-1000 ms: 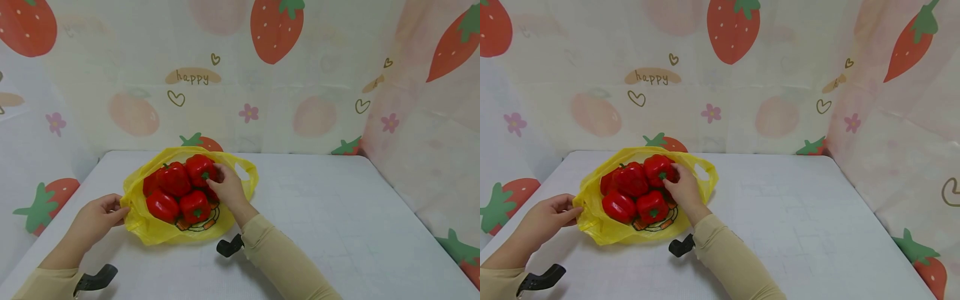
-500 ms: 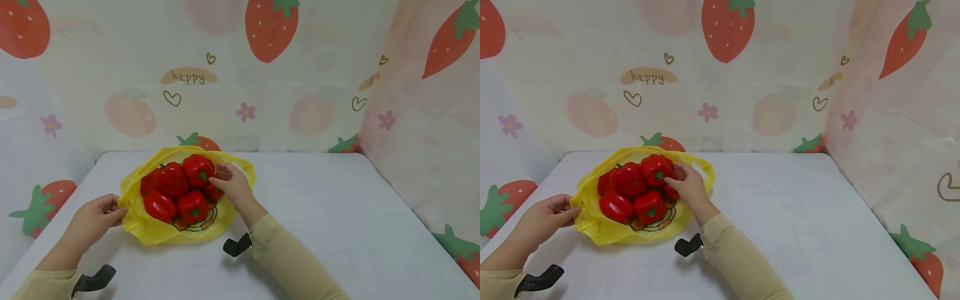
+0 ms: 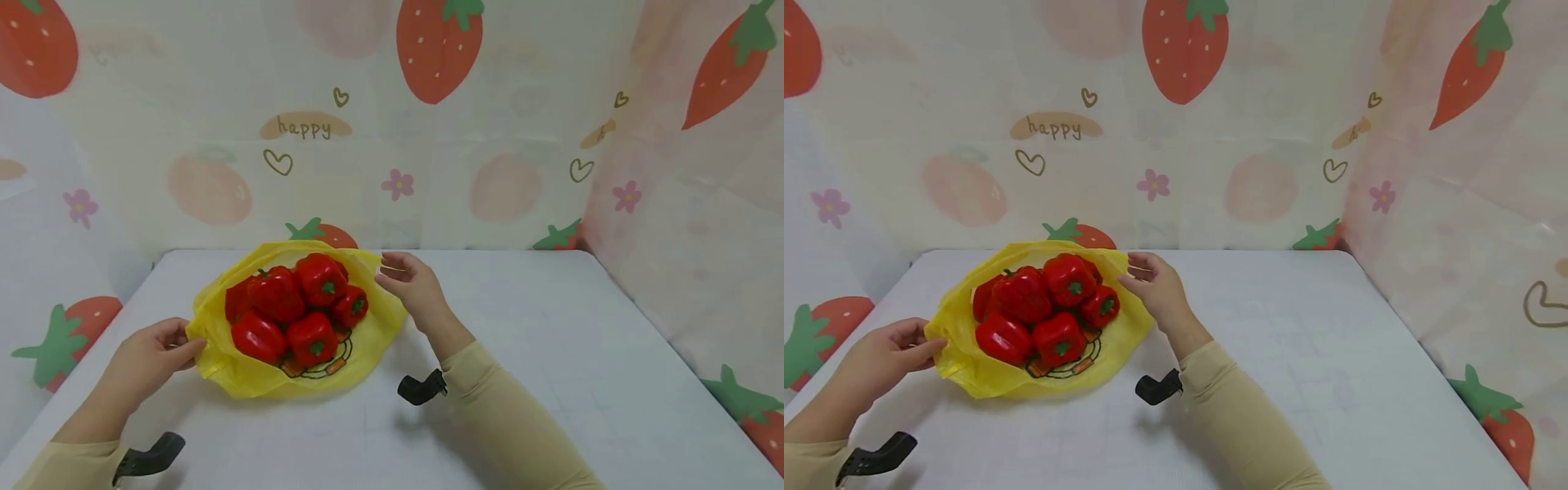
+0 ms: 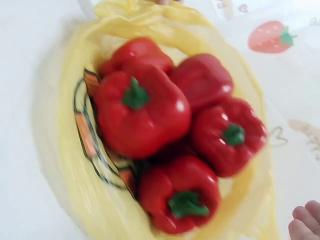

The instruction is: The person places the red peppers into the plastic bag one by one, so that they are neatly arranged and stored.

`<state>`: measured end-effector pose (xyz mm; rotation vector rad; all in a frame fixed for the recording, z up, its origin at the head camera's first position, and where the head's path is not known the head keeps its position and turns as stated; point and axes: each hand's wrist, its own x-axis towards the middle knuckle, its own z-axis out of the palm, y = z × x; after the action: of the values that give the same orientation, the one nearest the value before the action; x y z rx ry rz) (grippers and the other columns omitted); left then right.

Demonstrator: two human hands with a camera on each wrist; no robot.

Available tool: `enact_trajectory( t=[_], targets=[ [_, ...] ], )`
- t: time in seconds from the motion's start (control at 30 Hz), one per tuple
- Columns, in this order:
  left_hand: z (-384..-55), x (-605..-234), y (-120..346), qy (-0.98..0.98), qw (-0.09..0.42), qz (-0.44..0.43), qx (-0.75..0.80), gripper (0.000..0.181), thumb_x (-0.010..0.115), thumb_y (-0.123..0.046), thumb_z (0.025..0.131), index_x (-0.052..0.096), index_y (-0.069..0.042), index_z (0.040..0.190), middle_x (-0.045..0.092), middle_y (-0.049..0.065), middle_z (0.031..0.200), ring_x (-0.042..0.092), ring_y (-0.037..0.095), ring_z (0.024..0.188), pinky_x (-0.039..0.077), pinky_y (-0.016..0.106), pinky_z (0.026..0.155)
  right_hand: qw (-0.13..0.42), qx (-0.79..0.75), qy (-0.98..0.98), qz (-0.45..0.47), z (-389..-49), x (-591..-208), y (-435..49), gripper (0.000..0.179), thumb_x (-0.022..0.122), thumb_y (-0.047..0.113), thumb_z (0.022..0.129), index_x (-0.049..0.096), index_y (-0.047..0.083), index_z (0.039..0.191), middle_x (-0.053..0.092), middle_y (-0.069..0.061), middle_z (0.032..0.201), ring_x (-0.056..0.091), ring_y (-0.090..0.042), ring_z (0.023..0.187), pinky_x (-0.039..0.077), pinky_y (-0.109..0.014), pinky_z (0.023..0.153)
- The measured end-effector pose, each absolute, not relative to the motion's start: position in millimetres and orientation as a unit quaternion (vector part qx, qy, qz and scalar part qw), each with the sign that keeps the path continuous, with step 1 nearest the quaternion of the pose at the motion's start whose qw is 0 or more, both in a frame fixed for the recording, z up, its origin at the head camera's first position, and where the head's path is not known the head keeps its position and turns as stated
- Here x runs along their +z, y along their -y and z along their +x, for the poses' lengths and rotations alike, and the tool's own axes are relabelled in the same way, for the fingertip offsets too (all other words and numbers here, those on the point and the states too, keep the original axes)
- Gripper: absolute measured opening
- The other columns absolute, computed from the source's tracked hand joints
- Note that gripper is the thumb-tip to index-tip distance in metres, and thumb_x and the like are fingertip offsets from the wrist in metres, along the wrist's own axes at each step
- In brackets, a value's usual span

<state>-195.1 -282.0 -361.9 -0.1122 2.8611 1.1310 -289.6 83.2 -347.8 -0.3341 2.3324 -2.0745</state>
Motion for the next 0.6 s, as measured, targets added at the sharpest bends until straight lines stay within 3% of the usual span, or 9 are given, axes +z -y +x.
enact_trajectory(
  t=[0.37, 0.6],
  targets=[
    [-195, -356, 290, -0.931, 0.027, -0.024, 0.364, 0.058, 0.055, -0.054, 0.084, 0.055, -0.004, 0.113, 0.063, 0.009, 0.098, 0.058, 0.020, 0.083, 0.054, 0.039, 0.074, -0.001, -0.595, -0.796, -0.113, -297, -341, -138, 0.043, 0.067, 0.015, 0.083, 0.053, 0.011, 0.124, 0.054, -0.004, 0.125, 0.050, -0.018, 0.117, 0.043, -0.032, 0.096],
    [-198, -343, 291, -0.942, 0.023, -0.004, 0.336, 0.054, 0.050, -0.051, 0.088, 0.055, -0.004, 0.116, 0.062, 0.013, 0.104, 0.058, 0.025, 0.089, 0.054, 0.041, 0.074, -0.017, -0.504, -0.853, -0.135, -293, -334, -183, 0.047, 0.061, 0.026, 0.088, 0.047, 0.012, 0.130, 0.048, -0.010, 0.131, 0.046, -0.026, 0.121, 0.041, -0.043, 0.098]
  ],
)
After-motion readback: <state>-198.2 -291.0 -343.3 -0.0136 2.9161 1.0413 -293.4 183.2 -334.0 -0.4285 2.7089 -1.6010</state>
